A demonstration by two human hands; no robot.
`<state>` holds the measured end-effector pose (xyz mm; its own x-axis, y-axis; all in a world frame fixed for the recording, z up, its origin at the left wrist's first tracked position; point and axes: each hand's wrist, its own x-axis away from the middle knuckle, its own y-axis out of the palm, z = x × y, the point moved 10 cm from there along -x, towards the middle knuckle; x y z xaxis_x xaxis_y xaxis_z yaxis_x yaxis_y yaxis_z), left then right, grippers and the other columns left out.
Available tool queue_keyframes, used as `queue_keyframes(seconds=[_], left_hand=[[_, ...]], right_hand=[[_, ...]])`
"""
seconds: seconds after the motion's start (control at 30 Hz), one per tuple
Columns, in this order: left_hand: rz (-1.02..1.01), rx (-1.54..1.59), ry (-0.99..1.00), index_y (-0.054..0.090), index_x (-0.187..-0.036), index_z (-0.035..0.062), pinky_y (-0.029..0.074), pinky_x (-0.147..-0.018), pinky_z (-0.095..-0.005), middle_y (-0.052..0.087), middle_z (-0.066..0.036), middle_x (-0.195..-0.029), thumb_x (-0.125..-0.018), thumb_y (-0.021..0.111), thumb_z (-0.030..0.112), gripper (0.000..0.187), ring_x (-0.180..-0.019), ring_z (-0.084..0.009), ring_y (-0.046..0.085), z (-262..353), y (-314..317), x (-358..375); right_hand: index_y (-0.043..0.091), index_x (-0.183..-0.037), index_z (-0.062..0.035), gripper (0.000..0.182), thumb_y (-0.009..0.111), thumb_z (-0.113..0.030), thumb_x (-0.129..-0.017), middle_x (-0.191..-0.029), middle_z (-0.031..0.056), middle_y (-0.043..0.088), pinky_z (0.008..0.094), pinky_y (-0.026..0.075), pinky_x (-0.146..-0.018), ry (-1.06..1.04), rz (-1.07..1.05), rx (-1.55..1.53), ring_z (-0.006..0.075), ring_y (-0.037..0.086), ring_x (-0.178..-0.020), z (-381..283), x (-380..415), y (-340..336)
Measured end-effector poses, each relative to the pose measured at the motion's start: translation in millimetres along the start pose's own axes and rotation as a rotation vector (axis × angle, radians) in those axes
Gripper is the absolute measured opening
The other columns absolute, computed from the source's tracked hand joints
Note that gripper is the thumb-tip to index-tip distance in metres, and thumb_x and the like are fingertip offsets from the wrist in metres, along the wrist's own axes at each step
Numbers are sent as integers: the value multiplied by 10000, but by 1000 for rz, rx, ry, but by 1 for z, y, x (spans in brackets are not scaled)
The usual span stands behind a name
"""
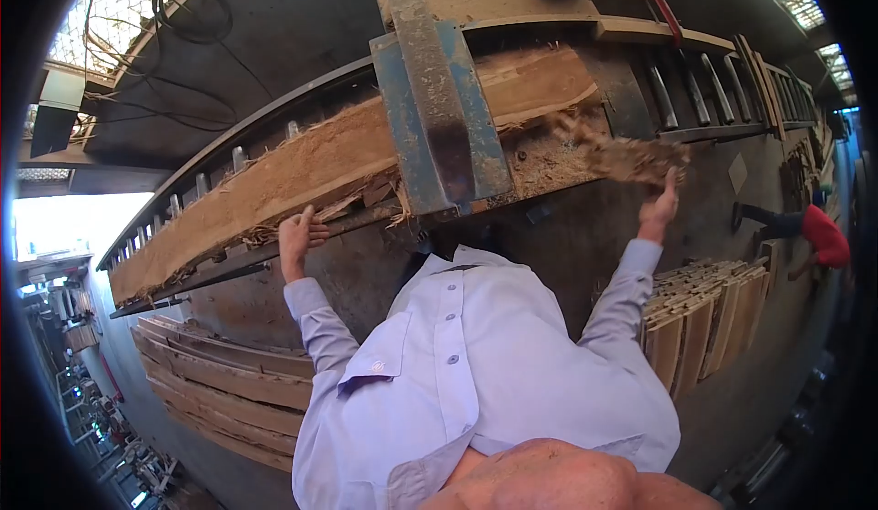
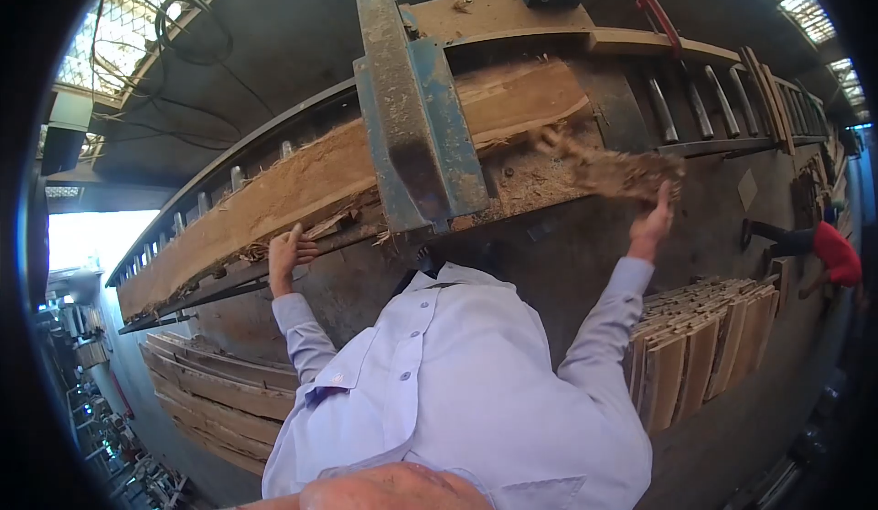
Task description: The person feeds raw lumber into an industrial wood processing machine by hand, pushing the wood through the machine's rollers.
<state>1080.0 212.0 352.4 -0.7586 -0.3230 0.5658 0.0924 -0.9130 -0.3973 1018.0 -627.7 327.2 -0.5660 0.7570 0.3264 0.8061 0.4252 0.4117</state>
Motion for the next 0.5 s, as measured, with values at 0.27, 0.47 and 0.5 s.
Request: queue_keyframes(seconds=[0.27,0.47,0.5], left_hand=[[-548,243,-23,584,-1143,-41,579,-785,-364,686,-186,-1038,-1001,532,349,419,-888,-268,705,-46,179,101],[-618,392,23,486,-1284,-26,579,-799,-357,655,-179,-1087,-993,558,337,471,-915,-258,693,-38,242,144],[-614,448,24,478,-1292,-25,584,-771,-341,652,-171,-1073,-984,576,328,479,-895,-255,696,-35,245,149]], right_hand=[[567,-1244,-97,354,654,-262,-943,-1170,41,644,315,573,-726,228,-255,163,168,643,-1013,90,94,19],[576,-1234,-118,298,621,-235,-963,-1150,40,653,375,582,-815,559,-572,248,190,658,-1002,148,179,74],[583,-1207,-123,266,612,-235,-968,-1147,40,652,387,582,-828,588,-616,273,196,658,-1003,156,195,83]])
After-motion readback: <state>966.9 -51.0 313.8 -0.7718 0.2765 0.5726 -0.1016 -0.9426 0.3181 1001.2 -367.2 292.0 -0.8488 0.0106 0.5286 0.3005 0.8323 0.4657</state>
